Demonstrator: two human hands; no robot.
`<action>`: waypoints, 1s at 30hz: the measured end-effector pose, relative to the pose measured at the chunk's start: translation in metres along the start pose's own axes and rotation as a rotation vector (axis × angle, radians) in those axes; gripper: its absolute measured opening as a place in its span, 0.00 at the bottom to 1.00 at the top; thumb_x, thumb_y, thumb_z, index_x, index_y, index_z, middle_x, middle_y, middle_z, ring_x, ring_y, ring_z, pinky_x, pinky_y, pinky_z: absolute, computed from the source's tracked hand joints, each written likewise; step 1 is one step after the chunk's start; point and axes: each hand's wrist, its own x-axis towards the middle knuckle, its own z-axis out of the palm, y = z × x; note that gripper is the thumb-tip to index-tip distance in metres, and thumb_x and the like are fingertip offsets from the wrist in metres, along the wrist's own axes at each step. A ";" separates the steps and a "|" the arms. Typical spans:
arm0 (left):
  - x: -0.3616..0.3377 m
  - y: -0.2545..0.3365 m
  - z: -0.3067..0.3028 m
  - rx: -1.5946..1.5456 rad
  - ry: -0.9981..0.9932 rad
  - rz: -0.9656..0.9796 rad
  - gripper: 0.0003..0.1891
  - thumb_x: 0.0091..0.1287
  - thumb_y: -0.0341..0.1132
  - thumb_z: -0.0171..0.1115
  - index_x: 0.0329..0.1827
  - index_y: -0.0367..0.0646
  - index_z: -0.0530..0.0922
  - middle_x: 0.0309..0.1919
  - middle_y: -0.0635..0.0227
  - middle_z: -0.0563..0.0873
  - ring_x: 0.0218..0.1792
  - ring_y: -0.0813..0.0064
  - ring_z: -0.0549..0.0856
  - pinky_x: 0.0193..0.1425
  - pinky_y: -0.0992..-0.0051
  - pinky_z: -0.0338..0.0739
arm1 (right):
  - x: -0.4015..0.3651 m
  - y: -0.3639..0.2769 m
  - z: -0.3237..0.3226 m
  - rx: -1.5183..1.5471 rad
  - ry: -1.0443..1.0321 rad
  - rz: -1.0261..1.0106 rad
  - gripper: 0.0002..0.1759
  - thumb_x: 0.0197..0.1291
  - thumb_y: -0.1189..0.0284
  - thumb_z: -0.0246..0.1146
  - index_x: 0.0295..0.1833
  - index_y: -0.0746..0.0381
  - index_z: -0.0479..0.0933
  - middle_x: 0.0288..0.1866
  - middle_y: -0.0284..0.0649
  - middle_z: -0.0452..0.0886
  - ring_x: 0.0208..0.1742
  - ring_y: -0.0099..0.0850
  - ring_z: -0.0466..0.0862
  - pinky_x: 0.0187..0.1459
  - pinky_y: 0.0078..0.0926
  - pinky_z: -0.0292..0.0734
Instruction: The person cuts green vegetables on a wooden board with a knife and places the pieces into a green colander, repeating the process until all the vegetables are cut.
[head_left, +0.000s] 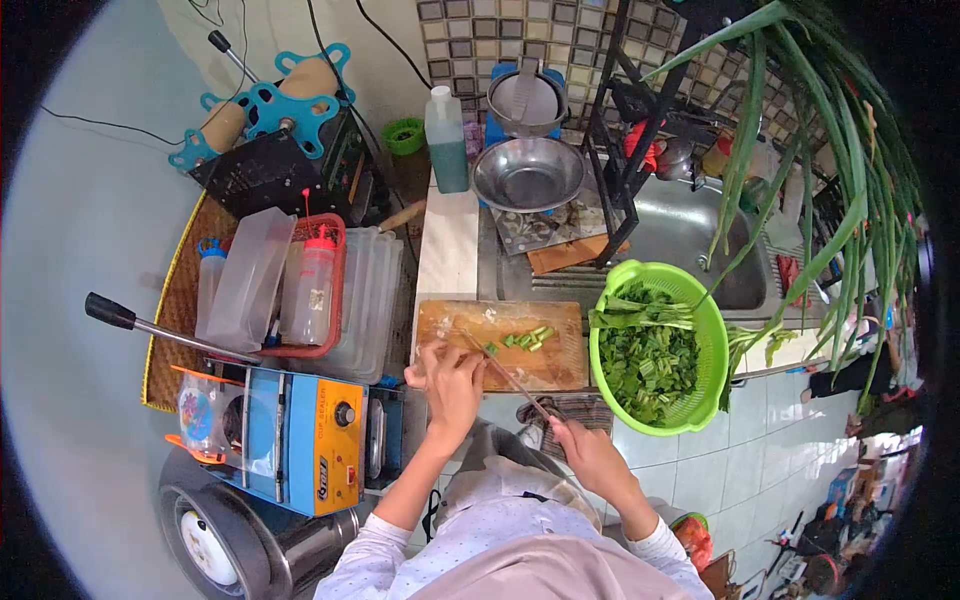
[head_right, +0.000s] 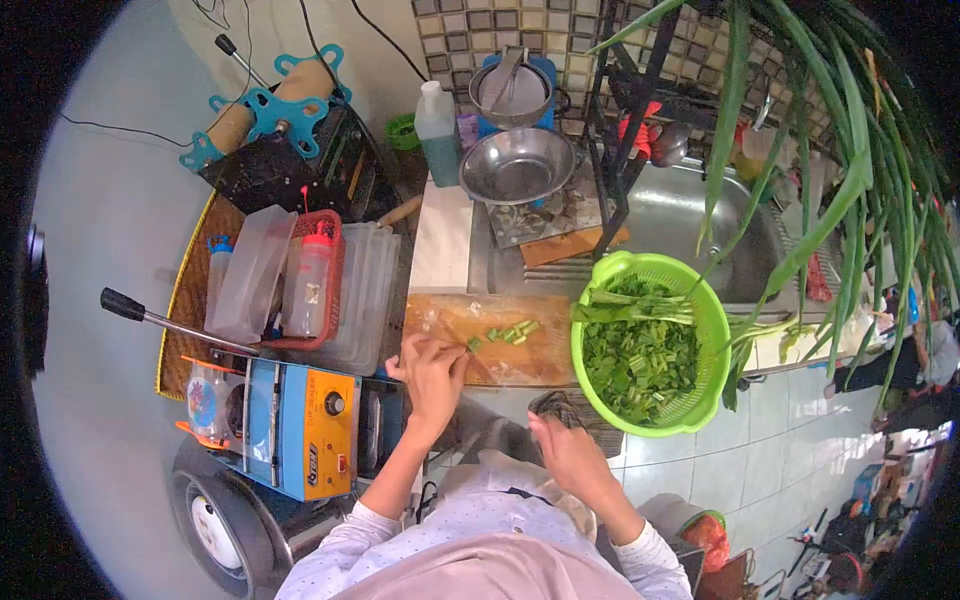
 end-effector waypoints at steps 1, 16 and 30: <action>-0.001 -0.004 0.003 -0.027 -0.007 0.005 0.05 0.52 0.30 0.68 0.32 0.42 0.86 0.33 0.65 0.83 0.52 0.55 0.73 0.54 0.56 0.63 | 0.001 0.002 0.002 -0.016 0.000 -0.009 0.24 0.73 0.57 0.45 0.40 0.68 0.73 0.28 0.61 0.79 0.33 0.63 0.78 0.36 0.58 0.72; -0.005 -0.006 0.011 -0.043 0.005 0.031 0.04 0.50 0.27 0.65 0.29 0.42 0.84 0.34 0.65 0.81 0.54 0.55 0.72 0.57 0.57 0.63 | 0.038 -0.012 0.025 -0.146 0.056 -0.091 0.23 0.73 0.57 0.44 0.40 0.67 0.73 0.23 0.62 0.78 0.29 0.63 0.79 0.32 0.58 0.74; -0.013 -0.012 -0.003 -0.054 -0.036 -0.012 0.12 0.58 0.32 0.65 0.45 0.48 0.84 0.38 0.68 0.81 0.51 0.62 0.72 0.52 0.56 0.57 | 0.015 0.007 0.006 0.139 0.159 -0.069 0.23 0.72 0.59 0.47 0.40 0.68 0.76 0.31 0.59 0.80 0.35 0.61 0.79 0.37 0.55 0.72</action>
